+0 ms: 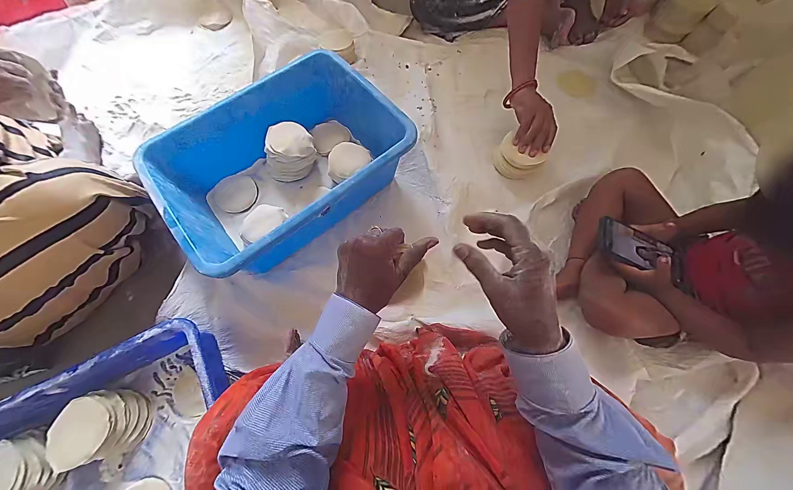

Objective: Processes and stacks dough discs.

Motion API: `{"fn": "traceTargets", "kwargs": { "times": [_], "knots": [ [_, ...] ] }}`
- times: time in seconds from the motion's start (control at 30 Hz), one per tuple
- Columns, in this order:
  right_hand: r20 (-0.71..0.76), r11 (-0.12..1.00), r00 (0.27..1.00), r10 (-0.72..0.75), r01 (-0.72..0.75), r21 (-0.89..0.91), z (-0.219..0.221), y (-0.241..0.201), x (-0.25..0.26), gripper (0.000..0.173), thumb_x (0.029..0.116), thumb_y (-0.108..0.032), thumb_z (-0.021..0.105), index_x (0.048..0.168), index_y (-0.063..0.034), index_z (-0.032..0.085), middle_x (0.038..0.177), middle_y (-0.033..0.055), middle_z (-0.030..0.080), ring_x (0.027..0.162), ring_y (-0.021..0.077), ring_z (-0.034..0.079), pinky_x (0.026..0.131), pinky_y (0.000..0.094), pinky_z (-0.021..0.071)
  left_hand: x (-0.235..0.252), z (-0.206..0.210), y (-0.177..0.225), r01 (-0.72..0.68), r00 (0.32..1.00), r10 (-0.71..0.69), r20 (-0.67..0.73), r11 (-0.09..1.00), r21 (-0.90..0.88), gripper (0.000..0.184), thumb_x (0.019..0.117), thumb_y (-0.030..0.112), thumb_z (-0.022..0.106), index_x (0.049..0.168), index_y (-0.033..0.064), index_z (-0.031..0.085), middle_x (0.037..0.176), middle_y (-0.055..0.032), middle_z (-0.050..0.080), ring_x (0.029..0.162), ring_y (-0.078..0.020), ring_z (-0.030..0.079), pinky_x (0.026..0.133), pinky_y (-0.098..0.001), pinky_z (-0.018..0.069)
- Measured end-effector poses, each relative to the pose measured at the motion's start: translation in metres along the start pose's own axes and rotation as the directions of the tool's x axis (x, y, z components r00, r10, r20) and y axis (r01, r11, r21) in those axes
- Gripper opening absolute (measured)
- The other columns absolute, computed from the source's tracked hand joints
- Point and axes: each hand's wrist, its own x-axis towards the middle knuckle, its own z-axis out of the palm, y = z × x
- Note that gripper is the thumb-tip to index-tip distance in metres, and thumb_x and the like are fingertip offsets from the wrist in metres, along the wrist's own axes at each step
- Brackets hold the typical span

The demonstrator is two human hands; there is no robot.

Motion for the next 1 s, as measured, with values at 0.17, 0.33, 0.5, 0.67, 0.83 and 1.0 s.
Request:
{"fn": "traceTargets", "kwargs": {
  "times": [0.17, 0.33, 0.5, 0.67, 0.83, 1.0],
  "knots": [
    [0.287, 0.989, 0.947, -0.146, 0.139, 0.043, 0.020, 0.004, -0.001, 0.116, 0.0614, -0.039, 0.095, 0.157, -0.0047, 0.038, 0.156, 0.0146, 0.048, 0.144, 0.0302, 0.046, 0.116, 0.0489, 0.0427, -0.010, 0.018, 0.010, -0.083, 0.995, 0.074, 0.067, 0.986, 0.144, 0.049, 0.0952, 0.043, 0.066, 0.071, 0.0002, 0.065, 0.061, -0.0150, 0.060, 0.055, -0.0319, 0.065, 0.047, -0.0470, 0.0487],
    [0.296, 0.954, 0.928, -0.226, 0.150, 0.260, 0.034, 0.033, -0.003, 0.118, 0.0622, -0.022, 0.095, 0.158, 0.0000, 0.030, 0.131, 0.0102, 0.067, 0.124, 0.0190, 0.064, 0.107, 0.0386, 0.0525, -0.019, 0.032, 0.024, -0.151, 0.983, 0.150, 0.107, 0.988, 0.009, 0.031, 0.0966, 0.025, 0.065, 0.076, 0.0020, 0.067, 0.066, -0.0141, 0.064, 0.060, -0.0302, 0.067, 0.049, -0.0448, 0.0501],
    [0.367, 0.921, 0.929, -0.049, -0.100, 0.376, 0.037, 0.043, -0.011, 0.097, 0.0698, -0.012, 0.087, 0.154, -0.0065, 0.040, 0.110, 0.0081, 0.072, 0.086, 0.0074, 0.070, 0.079, 0.0254, 0.0599, -0.023, 0.041, 0.024, -0.203, 0.977, 0.208, 0.044, 0.974, -0.102, 0.026, 0.0975, 0.020, 0.063, 0.082, 0.0008, 0.072, 0.068, -0.0145, 0.066, 0.059, -0.0286, 0.068, 0.049, -0.0426, 0.0518],
    [0.334, 0.956, 0.916, 0.222, -0.272, 0.109, 0.029, 0.055, -0.020, 0.038, 0.0731, -0.020, 0.088, 0.108, -0.0094, 0.077, 0.091, 0.0018, 0.077, 0.081, 0.0093, 0.072, 0.076, 0.0361, 0.0604, -0.001, 0.010, 0.011, -0.009, 0.995, -0.007, -0.097, 0.987, -0.161, 0.034, 0.1005, 0.023, 0.062, 0.077, -0.0006, 0.068, 0.066, -0.0128, 0.063, 0.060, -0.0259, 0.064, 0.056, -0.0437, 0.0522],
    [0.289, 0.864, 0.839, 0.461, -0.351, -0.362, 0.014, 0.071, -0.022, 0.027, 0.0820, -0.025, 0.084, 0.103, -0.0088, 0.078, 0.090, 0.0162, 0.074, 0.088, 0.0351, 0.070, 0.081, 0.0649, 0.0507, 0.021, -0.020, -0.029, 0.534, 0.673, -0.737, 0.069, 0.419, -0.734, 0.031, 0.1088, 0.024, 0.048, 0.102, -0.0027, 0.063, 0.077, -0.0060, 0.066, 0.066, -0.0141, 0.068, 0.066, -0.0328, 0.0605],
    [0.200, 0.932, 0.934, 0.296, -0.237, -0.273, 0.059, 0.061, -0.019, 0.023, 0.0859, -0.015, 0.080, 0.103, -0.0008, 0.076, 0.091, 0.0196, 0.073, 0.088, 0.0373, 0.069, 0.082, 0.0634, 0.0493, 0.003, 0.023, -0.039, 0.823, 0.334, -0.784, 0.523, -0.028, -0.568, 0.056, 0.1130, 0.040, 0.029, 0.127, -0.0033, 0.061, 0.110, -0.0162, 0.070, 0.093, -0.0233, 0.065, 0.083, -0.0418, 0.0521]
  ]
}}
